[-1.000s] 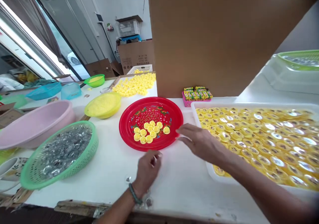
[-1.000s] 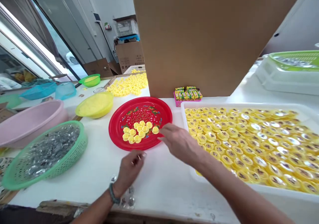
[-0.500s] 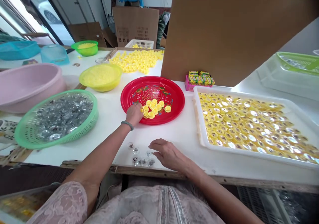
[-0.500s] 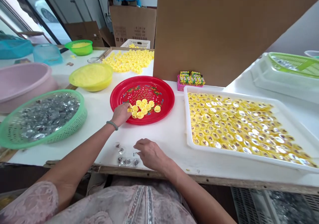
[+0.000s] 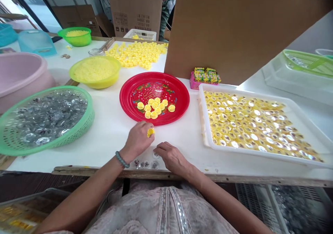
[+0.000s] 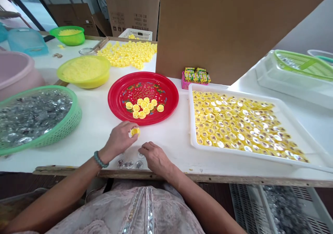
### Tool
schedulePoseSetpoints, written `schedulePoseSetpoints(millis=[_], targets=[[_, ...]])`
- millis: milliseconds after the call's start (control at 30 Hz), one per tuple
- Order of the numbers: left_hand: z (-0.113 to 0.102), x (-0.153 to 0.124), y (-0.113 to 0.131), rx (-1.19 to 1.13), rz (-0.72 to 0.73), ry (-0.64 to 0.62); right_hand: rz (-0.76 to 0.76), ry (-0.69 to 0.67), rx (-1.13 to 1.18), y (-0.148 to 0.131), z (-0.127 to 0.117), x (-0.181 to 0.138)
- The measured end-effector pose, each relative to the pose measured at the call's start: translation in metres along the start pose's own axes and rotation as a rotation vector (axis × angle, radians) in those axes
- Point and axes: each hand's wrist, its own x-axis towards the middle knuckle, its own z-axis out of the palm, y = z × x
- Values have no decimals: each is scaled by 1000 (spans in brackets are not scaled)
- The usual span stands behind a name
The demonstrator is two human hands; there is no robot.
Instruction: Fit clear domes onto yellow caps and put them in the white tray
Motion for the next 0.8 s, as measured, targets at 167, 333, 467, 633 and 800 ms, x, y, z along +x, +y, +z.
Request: schedulePoseSetpoints(millis=[167, 333, 467, 633, 800], targets=[[36, -7, 8, 0, -82, -94, -140, -63, 17, -2, -9, -6], [48, -4, 10, -30, -219, -67, -117, -67, -126, -1, -8, -11], [46, -11, 10, -165, -305, -86, -25, -4, -138, 4, -3, -20], [31, -34, 14, -402, -259, 70, 242, 271, 413, 3, -5, -28], [27, -47, 30, -885, -203, -103, 422, 444, 1032, -8, -17, -20]])
